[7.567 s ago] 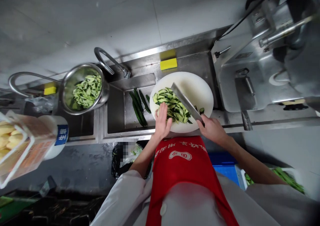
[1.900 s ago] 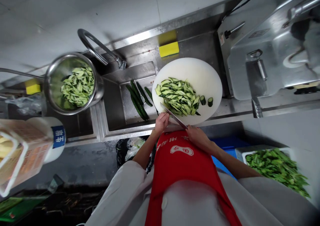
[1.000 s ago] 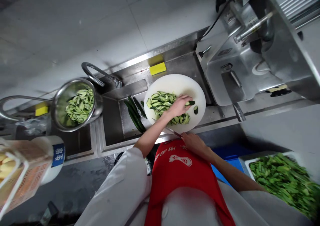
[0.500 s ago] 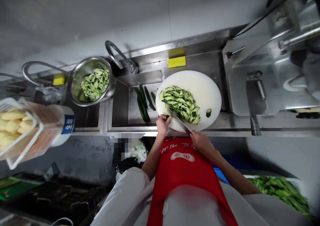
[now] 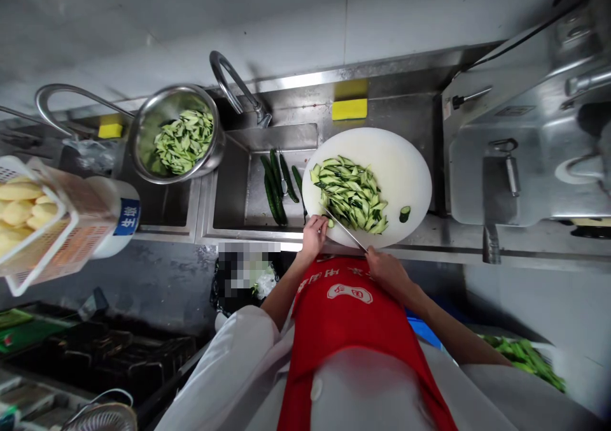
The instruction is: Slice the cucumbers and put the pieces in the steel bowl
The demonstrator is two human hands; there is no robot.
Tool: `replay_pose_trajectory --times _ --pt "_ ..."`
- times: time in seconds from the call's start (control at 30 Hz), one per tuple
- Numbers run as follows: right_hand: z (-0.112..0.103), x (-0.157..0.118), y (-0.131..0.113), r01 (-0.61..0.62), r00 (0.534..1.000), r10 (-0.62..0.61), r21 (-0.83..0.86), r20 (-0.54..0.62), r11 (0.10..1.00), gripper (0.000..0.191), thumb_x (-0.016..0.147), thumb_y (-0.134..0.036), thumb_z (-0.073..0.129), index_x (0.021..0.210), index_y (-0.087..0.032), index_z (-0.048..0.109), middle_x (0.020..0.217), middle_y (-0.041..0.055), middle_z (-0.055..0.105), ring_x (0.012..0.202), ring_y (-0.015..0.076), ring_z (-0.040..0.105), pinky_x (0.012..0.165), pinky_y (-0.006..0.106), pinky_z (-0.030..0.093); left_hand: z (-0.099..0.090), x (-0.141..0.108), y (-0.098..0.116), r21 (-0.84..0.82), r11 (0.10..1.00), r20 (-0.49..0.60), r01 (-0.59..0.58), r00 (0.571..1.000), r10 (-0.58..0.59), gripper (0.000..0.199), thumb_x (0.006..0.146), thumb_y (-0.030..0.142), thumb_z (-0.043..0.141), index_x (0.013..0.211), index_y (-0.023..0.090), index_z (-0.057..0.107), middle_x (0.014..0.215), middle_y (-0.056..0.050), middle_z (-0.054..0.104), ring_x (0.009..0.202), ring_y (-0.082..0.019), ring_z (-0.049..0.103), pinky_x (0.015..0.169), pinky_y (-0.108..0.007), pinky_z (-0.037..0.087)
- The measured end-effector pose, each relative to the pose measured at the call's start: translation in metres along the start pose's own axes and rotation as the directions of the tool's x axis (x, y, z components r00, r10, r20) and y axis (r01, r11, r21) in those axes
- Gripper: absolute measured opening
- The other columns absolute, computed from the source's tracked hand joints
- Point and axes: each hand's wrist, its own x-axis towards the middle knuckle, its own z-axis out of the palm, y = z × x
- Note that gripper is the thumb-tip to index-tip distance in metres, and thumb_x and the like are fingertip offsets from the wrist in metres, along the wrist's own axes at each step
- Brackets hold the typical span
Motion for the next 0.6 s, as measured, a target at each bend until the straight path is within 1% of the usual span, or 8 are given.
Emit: replay_pose_trajectory --times 0.03,0.1,0.2,0.33,0.43,0.5,0.6 --pt "-0.002 -0.003 -0.002 -0.003 1.0 0.003 -0.007 0.006 1.0 0.027 0.104 -0.024 0.026 0.115 -0.014 0.049 0.093 0.0134 0.07 0.089 0.0236 0.071 0.07 0.028 0.044 -0.002 0.002 -0.001 0.015 0.999 0.049 -0.049 0.998 0.048 0.025 0.1 0.03 0.049 0.096 0.018 0.07 0.093 -0.008 0.064 0.087 -0.016 0.063 0.083 -0.029 0.052" --pt "-0.006 -0.012 -0.007 -0.015 1.0 0.016 -0.014 0.019 1.0 0.025 0.103 -0.022 0.029 0.115 -0.013 0.049 0.095 0.0142 0.07 0.09 0.024 0.071 0.072 0.029 0.045 -0.007 0.006 -0.003 0.021 0.995 0.13 -0.103 0.987 0.099 0.026 0.101 0.029 0.046 0.097 0.018 0.069 0.092 -0.008 0.064 0.086 -0.016 0.062 0.083 -0.028 0.052" --pt "-0.009 -0.02 -0.013 -0.043 0.998 0.043 0.001 0.054 0.999 0.025 0.103 -0.021 0.03 0.114 -0.013 0.05 0.097 0.0158 0.071 0.092 0.0249 0.071 0.074 0.03 0.046 -0.01 0.01 -0.006 0.005 0.994 0.182 -0.113 0.977 0.111 0.027 0.101 0.03 0.045 0.096 0.019 0.069 0.092 -0.008 0.064 0.087 -0.016 0.063 0.083 -0.028 0.052" --pt "-0.01 -0.017 -0.017 -0.038 0.997 0.036 0.027 0.068 0.999 0.026 0.103 -0.022 0.03 0.114 -0.012 0.051 0.1 0.0181 0.071 0.097 0.0264 0.071 0.077 0.032 0.047 -0.009 0.009 -0.01 -0.005 0.995 0.175 -0.099 0.98 0.099 0.028 0.101 0.032 0.044 0.1 0.019 0.069 0.096 -0.009 0.065 0.092 -0.017 0.063 0.087 -0.031 0.052" --pt "-0.011 -0.014 -0.018 -0.057 0.997 0.055 0.028 0.06 0.998 0.026 0.102 -0.019 0.03 0.115 -0.012 0.051 0.098 0.0177 0.071 0.093 0.0251 0.072 0.077 0.031 0.047 -0.006 0.006 -0.013 0.016 0.995 0.178 -0.094 0.98 0.09 0.031 0.102 0.033 0.042 0.101 0.018 0.069 0.096 -0.01 0.065 0.093 -0.018 0.063 0.089 -0.032 0.052" --pt "-0.011 -0.014 -0.019 -0.059 0.996 0.057 0.034 0.068 0.998 0.026 0.102 -0.021 0.03 0.115 -0.011 0.05 0.097 0.0184 0.071 0.092 0.0249 0.072 0.076 0.03 0.047 -0.005 0.005 -0.013 0.013 0.996 0.172 -0.083 0.982 0.08 0.031 0.102 0.033 0.042 0.101 0.017 0.069 0.096 -0.011 0.065 0.093 -0.019 0.063 0.09 -0.033 0.052" --pt "-0.013 -0.014 -0.022 -0.049 0.997 0.046 0.033 0.067 0.998 0.026 0.102 -0.024 0.033 0.115 -0.011 0.051 0.099 0.0197 0.071 0.095 0.0253 0.072 0.078 0.03 0.047 -0.004 0.005 -0.013 0.007 0.998 0.16 -0.063 0.985 0.061 0.031 0.102 0.034 0.042 0.101 0.017 0.068 0.097 -0.011 0.064 0.093 -0.019 0.062 0.09 -0.033 0.051"
